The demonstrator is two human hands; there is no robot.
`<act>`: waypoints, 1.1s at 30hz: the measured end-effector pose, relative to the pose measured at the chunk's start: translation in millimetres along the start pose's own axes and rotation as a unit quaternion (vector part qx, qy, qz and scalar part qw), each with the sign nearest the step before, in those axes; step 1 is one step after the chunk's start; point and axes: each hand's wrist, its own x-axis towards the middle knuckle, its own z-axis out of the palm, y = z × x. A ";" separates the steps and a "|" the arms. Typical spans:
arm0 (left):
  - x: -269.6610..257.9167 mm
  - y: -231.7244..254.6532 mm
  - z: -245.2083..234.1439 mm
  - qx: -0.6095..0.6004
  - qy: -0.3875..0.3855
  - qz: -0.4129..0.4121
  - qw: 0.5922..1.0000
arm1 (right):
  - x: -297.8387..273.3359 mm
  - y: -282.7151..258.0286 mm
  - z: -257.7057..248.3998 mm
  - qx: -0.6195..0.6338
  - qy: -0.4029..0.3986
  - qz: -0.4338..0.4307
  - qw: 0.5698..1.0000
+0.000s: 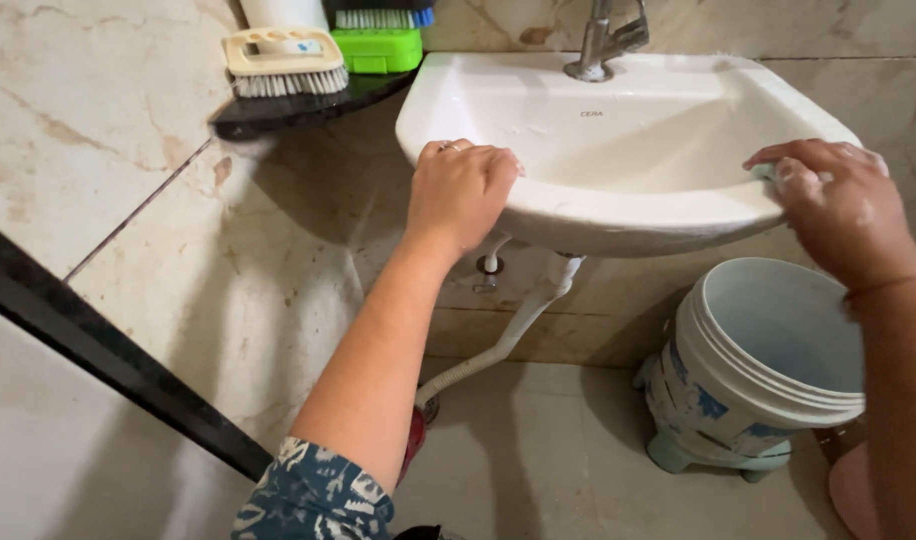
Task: The person scrubs the exterior and interior of a white bathroom sink using a green sponge. They wipe the sides, rim, and basin, then rinse the sponge under the faucet and continue scrubbing the sink surface.
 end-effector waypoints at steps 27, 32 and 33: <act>27.9 -57.2 -2.9 0.024 -0.137 -0.005 0.990 | -49.4 -128.6 135.3 -0.179 0.115 -0.396 0.893; 21.4 -89.8 -0.1 -0.170 -0.040 0.039 0.984 | -20.3 -208.6 155.3 -0.237 -0.087 -0.351 0.902; 17.0 -88.0 2.1 -0.175 -0.030 0.033 0.984 | -17.5 -213.4 157.2 -0.174 -0.086 -0.327 0.925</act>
